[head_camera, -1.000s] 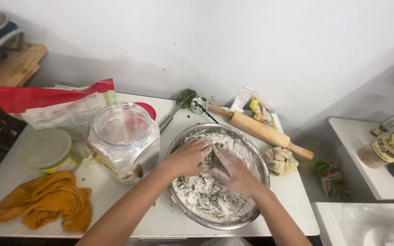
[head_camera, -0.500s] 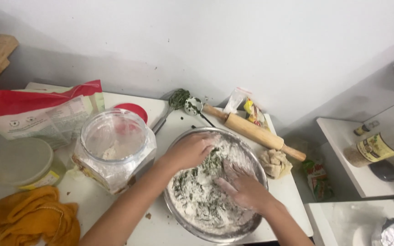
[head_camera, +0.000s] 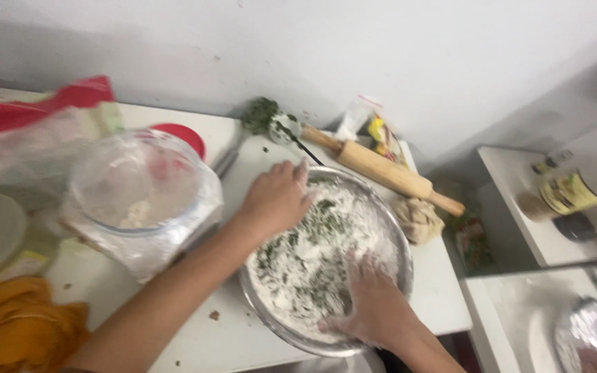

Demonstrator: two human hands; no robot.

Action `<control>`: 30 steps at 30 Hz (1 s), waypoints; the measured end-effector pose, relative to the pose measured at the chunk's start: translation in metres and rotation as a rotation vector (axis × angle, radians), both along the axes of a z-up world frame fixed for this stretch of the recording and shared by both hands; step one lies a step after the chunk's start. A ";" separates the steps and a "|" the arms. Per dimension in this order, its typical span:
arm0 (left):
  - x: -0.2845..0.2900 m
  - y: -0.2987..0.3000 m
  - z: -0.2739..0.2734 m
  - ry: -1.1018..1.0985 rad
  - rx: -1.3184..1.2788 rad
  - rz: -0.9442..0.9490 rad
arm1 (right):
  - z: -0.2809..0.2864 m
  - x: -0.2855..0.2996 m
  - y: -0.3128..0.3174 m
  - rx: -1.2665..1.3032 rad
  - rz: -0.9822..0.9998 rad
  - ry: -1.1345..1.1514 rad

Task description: Knead the dough with green leaves in a bowl and add some seasoning from a small bottle.

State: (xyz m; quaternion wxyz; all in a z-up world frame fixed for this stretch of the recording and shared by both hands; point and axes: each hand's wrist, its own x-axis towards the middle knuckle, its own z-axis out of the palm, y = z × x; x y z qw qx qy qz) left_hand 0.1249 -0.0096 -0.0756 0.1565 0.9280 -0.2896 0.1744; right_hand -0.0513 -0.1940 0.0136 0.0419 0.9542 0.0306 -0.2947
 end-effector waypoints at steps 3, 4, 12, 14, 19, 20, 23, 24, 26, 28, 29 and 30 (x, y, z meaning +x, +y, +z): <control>-0.023 0.000 0.039 -0.026 -0.014 -0.037 | -0.003 -0.006 0.002 -0.004 -0.030 -0.088; -0.025 -0.002 0.044 -0.028 -0.020 -0.048 | 0.006 -0.003 0.006 -0.010 -0.040 -0.090; -0.037 0.005 0.076 0.296 0.066 0.004 | -0.026 0.005 -0.013 -0.044 0.125 -0.363; -0.035 0.004 0.064 0.302 0.064 -0.003 | -0.029 0.003 -0.012 -0.026 0.145 -0.365; -0.025 0.001 0.057 0.267 0.062 -0.036 | -0.050 0.022 -0.042 -0.066 0.256 -0.300; -0.024 0.000 0.057 0.270 0.079 -0.046 | -0.037 0.026 -0.035 -0.069 0.182 -0.234; -0.026 0.005 0.054 0.296 0.085 -0.047 | 0.036 0.026 0.009 -0.055 0.092 -0.092; -0.027 0.006 0.055 0.298 0.076 -0.056 | 0.068 0.024 0.027 -0.040 0.055 -0.034; -0.025 0.003 0.049 0.287 0.061 -0.050 | 0.060 0.029 0.008 0.024 0.175 -0.053; -0.023 0.005 0.052 0.266 0.051 -0.044 | 0.046 0.044 -0.006 0.093 0.292 -0.081; -0.025 0.005 0.054 0.288 0.027 -0.039 | 0.033 0.052 -0.012 0.108 0.294 -0.203; -0.027 0.004 0.057 0.310 0.002 -0.034 | 0.021 0.060 -0.019 0.123 0.295 -0.326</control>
